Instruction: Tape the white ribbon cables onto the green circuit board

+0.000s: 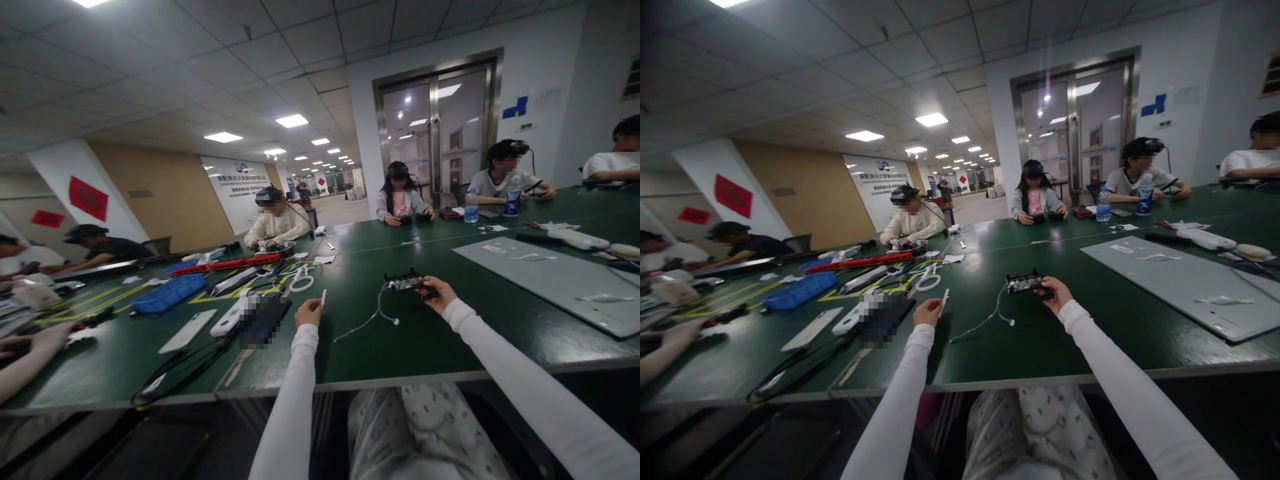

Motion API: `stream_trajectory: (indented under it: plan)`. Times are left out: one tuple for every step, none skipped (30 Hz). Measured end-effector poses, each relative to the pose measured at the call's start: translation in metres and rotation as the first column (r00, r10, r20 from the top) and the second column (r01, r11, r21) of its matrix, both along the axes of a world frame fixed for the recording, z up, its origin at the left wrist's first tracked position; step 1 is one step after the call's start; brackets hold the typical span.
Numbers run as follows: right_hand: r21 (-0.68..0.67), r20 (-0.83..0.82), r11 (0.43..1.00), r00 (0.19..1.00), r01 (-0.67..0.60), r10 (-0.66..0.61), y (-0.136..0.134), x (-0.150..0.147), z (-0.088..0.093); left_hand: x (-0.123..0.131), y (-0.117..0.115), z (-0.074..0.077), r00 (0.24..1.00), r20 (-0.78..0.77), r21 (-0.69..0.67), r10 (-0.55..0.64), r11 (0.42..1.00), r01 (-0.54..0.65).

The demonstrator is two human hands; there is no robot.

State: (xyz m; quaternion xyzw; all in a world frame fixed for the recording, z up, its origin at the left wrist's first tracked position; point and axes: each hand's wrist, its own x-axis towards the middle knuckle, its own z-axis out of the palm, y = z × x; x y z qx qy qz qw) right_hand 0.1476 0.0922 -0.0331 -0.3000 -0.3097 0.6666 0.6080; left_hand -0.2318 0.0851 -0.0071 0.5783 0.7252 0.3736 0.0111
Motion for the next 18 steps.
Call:
stream_trajectory:
  plan:
    - [0.01,0.012,1.0,1.0,-0.013,0.013,0.001,-0.001,-0.001,0.001,0.001,-0.002,1.0,-0.008,-0.003,-0.017,1.0,0.017]
    - [0.016,0.022,0.999,0.999,-0.028,0.027,0.002,-0.003,-0.002,0.002,0.003,-0.003,0.999,-0.019,-0.006,-0.037,0.999,0.037]
    - [0.024,0.04,0.999,0.998,-0.043,0.042,0.003,-0.004,-0.002,0.004,0.004,-0.005,0.998,-0.032,-0.011,-0.059,0.998,0.058]
    - [0.042,0.074,0.997,0.996,-0.057,0.054,0.003,-0.006,-0.003,0.005,0.006,-0.006,0.996,-0.048,-0.017,-0.078,0.997,0.078]
    - [0.064,0.11,0.996,0.992,-0.069,0.061,0.003,-0.008,-0.003,0.006,0.007,-0.008,0.993,-0.065,-0.023,-0.095,0.995,0.094]
    - [0.09,0.143,0.993,0.988,-0.078,0.065,0.003,-0.009,-0.004,0.007,0.008,-0.009,0.991,-0.084,-0.03,-0.109,0.994,0.106]
    - [0.118,0.171,0.989,0.983,-0.086,0.065,0.003,-0.011,-0.005,0.007,0.009,-0.01,0.987,-0.104,-0.038,-0.119,0.993,0.116]
    - [0.144,0.198,0.985,0.978,-0.091,0.061,0.003,-0.013,-0.006,0.007,0.009,-0.01,0.984,-0.124,-0.047,-0.128,0.991,0.123]
    - [0.165,0.226,0.982,0.973,-0.095,0.056,0.003,-0.014,-0.006,0.007,0.008,-0.01,0.98,-0.145,-0.056,-0.137,0.99,0.13]
    - [0.177,0.257,0.979,0.965,-0.1,0.052,0.002,-0.015,-0.007,0.008,0.008,-0.01,0.976,-0.166,-0.066,-0.144,0.989,0.134]
    - [0.183,0.292,0.977,0.955,-0.109,0.051,0.001,-0.016,-0.007,0.008,0.007,-0.01,0.971,-0.186,-0.077,-0.149,0.988,0.137]
    - [0.189,0.33,0.974,0.942,-0.123,0.055,0.0,-0.017,-0.007,0.009,0.006,-0.009,0.966,-0.207,-0.088,-0.153,0.987,0.137]
    - [0.196,0.37,0.97,0.927,-0.143,0.062,-0.001,-0.017,-0.006,0.01,0.005,-0.008,0.961,-0.227,-0.098,-0.156,0.986,0.137]
    - [0.207,0.409,0.964,0.91,-0.166,0.069,-0.002,-0.018,-0.006,0.011,0.003,-0.007,0.956,-0.247,-0.108,-0.16,0.985,0.137]
    - [0.22,0.446,0.958,0.892,-0.186,0.071,-0.003,-0.019,-0.006,0.012,0.002,-0.006,0.95,-0.266,-0.118,-0.164,0.984,0.137]
    - [0.234,0.479,0.951,0.875,-0.2,0.066,-0.004,-0.019,-0.005,0.013,0.001,-0.005,0.944,-0.283,-0.128,-0.169,0.982,0.138]
    - [0.247,0.509,0.946,0.859,-0.21,0.058,-0.005,-0.02,-0.005,0.014,0.0,-0.004,0.938,-0.3,-0.138,-0.174,0.981,0.138]
    - [0.256,0.535,0.942,0.844,-0.215,0.048,-0.005,-0.02,-0.006,0.015,-0.001,-0.003,0.933,-0.315,-0.148,-0.177,0.98,0.136]
